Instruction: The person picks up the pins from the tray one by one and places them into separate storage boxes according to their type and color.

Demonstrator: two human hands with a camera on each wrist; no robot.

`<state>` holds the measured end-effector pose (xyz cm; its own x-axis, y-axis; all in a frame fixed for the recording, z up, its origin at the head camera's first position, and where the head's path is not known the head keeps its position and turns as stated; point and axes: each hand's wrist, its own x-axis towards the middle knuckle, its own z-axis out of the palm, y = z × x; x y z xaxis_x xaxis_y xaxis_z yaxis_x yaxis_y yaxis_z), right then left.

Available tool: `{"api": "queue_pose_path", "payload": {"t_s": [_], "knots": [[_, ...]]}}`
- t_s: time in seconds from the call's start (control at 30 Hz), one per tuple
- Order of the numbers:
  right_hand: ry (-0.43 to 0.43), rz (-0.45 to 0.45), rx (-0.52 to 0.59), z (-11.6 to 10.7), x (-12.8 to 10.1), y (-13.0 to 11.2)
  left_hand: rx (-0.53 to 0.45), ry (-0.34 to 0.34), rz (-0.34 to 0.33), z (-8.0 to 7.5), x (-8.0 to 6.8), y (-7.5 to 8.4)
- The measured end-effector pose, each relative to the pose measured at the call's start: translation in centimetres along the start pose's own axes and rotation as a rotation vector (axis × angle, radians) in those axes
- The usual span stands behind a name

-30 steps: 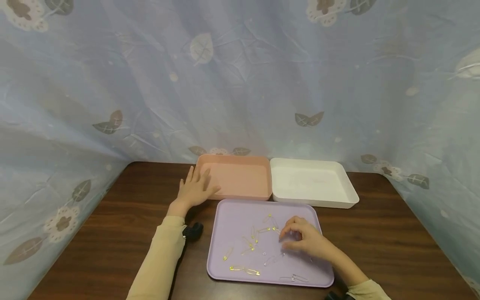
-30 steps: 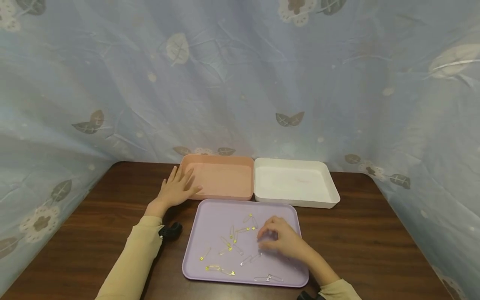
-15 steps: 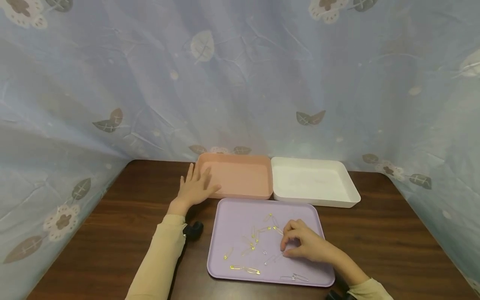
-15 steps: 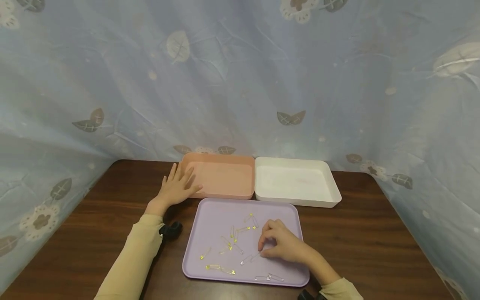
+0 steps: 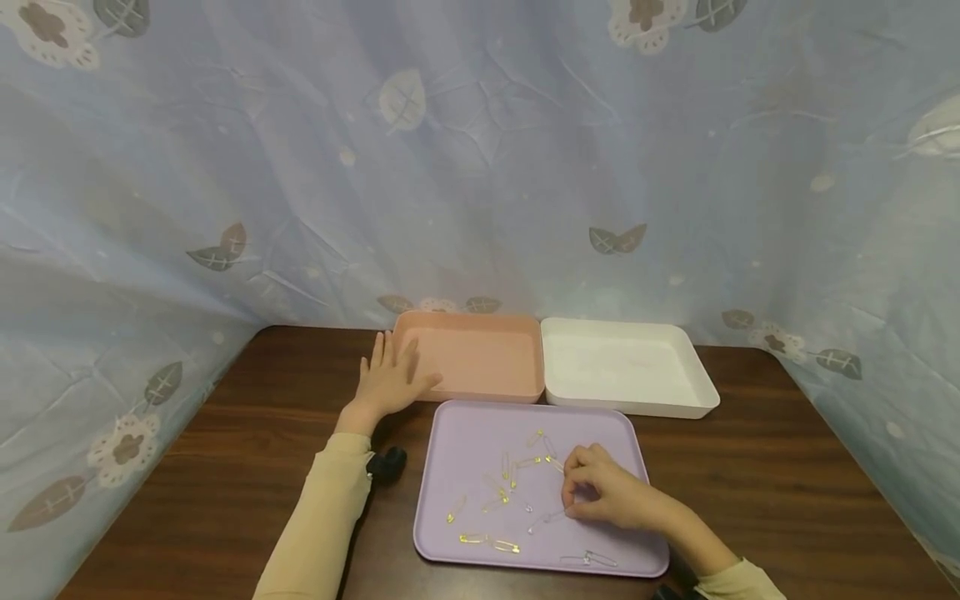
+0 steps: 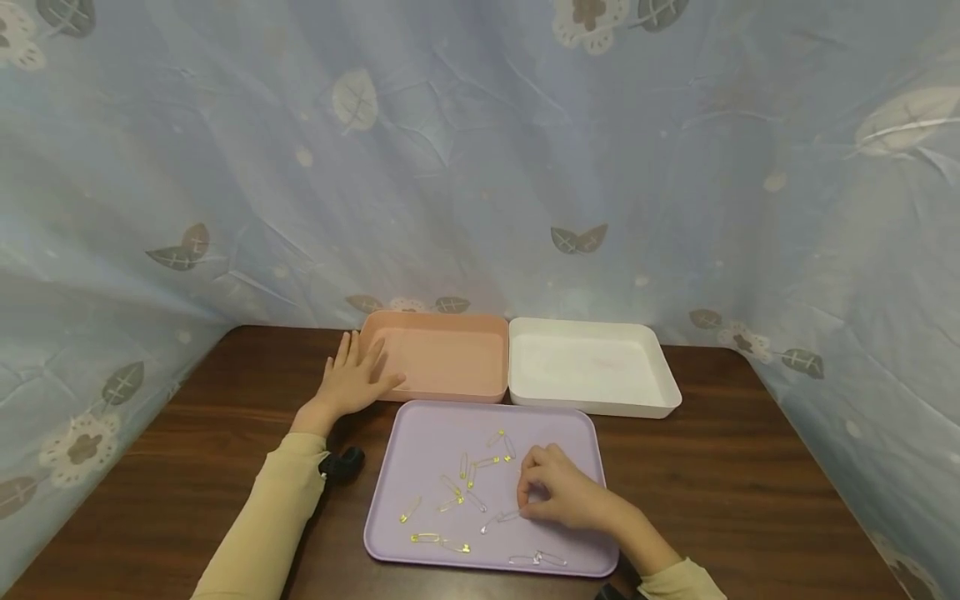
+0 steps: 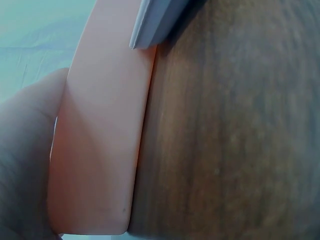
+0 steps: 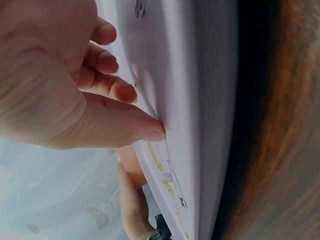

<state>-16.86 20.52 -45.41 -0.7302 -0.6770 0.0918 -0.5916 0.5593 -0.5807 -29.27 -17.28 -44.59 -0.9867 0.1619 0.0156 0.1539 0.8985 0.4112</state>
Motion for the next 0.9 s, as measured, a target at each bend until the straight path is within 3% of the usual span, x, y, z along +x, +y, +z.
{"api": "queue_pose_path", "payload": {"t_s": [0.3,0.9], "knots": [[0.014,-0.046,-0.038,0.1,0.1,-0.4,0.005,-0.015,-0.009,-0.1,-0.1,0.0],[0.236,-0.142,-0.174,-2.1,0.7,-0.5,0.011,-0.009,-0.015,0.1,0.1,-0.1]]}}
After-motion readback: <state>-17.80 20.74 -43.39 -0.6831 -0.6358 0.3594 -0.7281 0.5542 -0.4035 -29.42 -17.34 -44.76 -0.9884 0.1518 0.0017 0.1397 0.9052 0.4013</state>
